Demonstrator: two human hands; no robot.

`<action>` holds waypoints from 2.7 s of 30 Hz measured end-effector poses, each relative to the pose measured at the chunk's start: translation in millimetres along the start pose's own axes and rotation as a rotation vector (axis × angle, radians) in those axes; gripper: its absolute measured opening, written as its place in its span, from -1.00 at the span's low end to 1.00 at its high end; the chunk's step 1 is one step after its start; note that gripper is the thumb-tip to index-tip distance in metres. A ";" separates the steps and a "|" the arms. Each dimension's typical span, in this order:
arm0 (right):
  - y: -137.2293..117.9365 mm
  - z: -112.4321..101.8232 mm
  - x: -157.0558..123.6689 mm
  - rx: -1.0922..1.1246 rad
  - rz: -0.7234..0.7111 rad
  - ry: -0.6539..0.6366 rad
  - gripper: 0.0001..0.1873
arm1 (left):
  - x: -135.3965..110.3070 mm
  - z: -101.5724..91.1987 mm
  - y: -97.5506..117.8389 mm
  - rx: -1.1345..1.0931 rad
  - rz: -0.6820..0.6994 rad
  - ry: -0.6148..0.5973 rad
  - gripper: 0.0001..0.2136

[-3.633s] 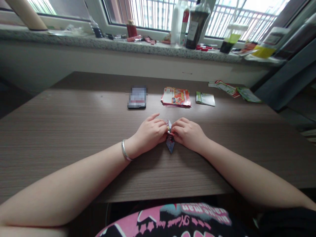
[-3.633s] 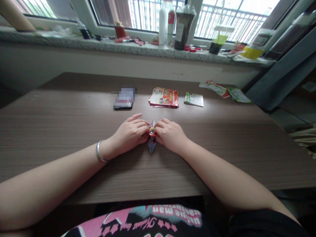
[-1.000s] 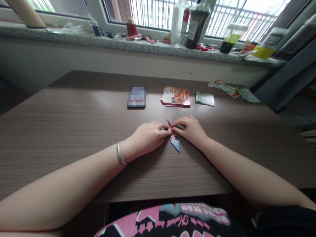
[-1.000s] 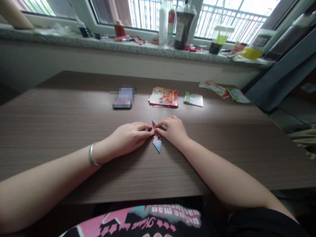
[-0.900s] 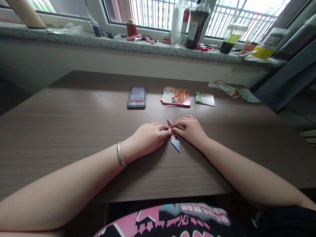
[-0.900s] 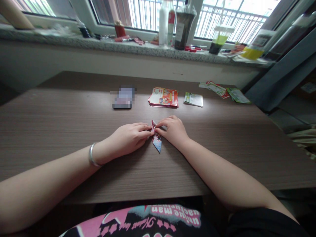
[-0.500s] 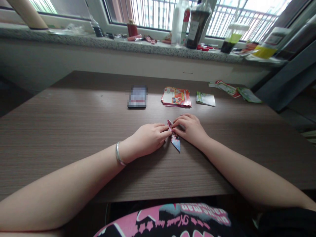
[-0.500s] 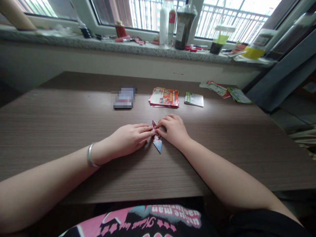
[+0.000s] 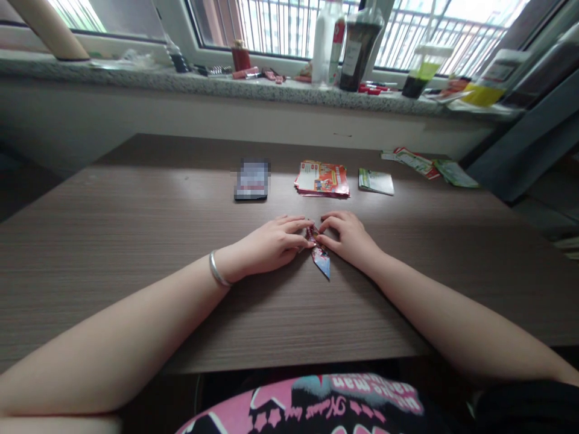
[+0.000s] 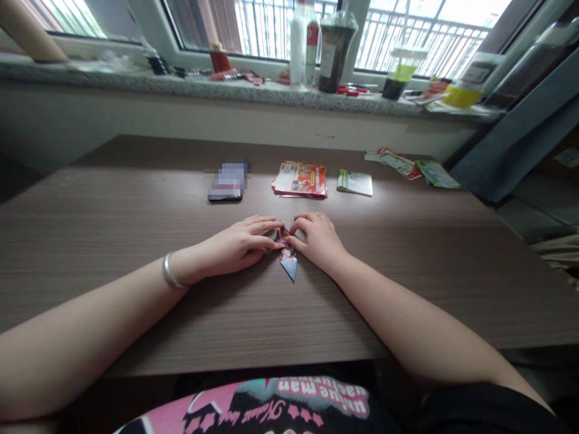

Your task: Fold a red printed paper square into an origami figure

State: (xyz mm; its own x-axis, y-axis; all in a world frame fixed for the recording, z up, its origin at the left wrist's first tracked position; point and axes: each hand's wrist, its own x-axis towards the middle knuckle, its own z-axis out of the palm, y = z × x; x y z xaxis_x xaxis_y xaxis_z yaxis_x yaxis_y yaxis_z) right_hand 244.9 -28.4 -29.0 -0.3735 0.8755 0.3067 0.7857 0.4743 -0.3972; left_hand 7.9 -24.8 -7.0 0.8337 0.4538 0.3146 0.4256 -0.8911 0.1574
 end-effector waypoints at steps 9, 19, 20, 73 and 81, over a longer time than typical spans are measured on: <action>-3.2 -0.4 -1.7 0.078 -0.102 -0.062 -0.80 | 8.5 4.8 3.5 -0.050 -0.138 -0.009 -0.85; -6.2 -2.9 -0.5 0.117 -0.093 -0.035 -0.82 | 7.6 7.5 16.7 0.137 -0.264 -0.004 -0.75; -6.4 -3.2 -0.5 0.118 -0.105 -0.035 -0.81 | 7.3 7.3 17.2 0.135 -0.288 0.001 -0.75; -9.7 -8.1 -0.6 0.201 -0.312 -0.056 -0.82 | 2.2 12.9 3.6 -0.072 -0.146 0.134 -0.84; -3.6 -9.6 -2.2 -0.002 -0.400 -0.046 -0.82 | 1.0 9.4 1.9 -0.109 -0.113 0.090 -0.86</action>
State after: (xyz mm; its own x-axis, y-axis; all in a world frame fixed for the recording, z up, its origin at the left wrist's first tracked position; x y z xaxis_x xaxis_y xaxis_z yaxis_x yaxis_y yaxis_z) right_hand 247.6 -32.9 -19.9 -0.6721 0.6248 0.3975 0.5746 0.7786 -0.2523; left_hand 12.9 -25.9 -15.2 0.7456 0.5536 0.3710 0.4704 -0.8315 0.2954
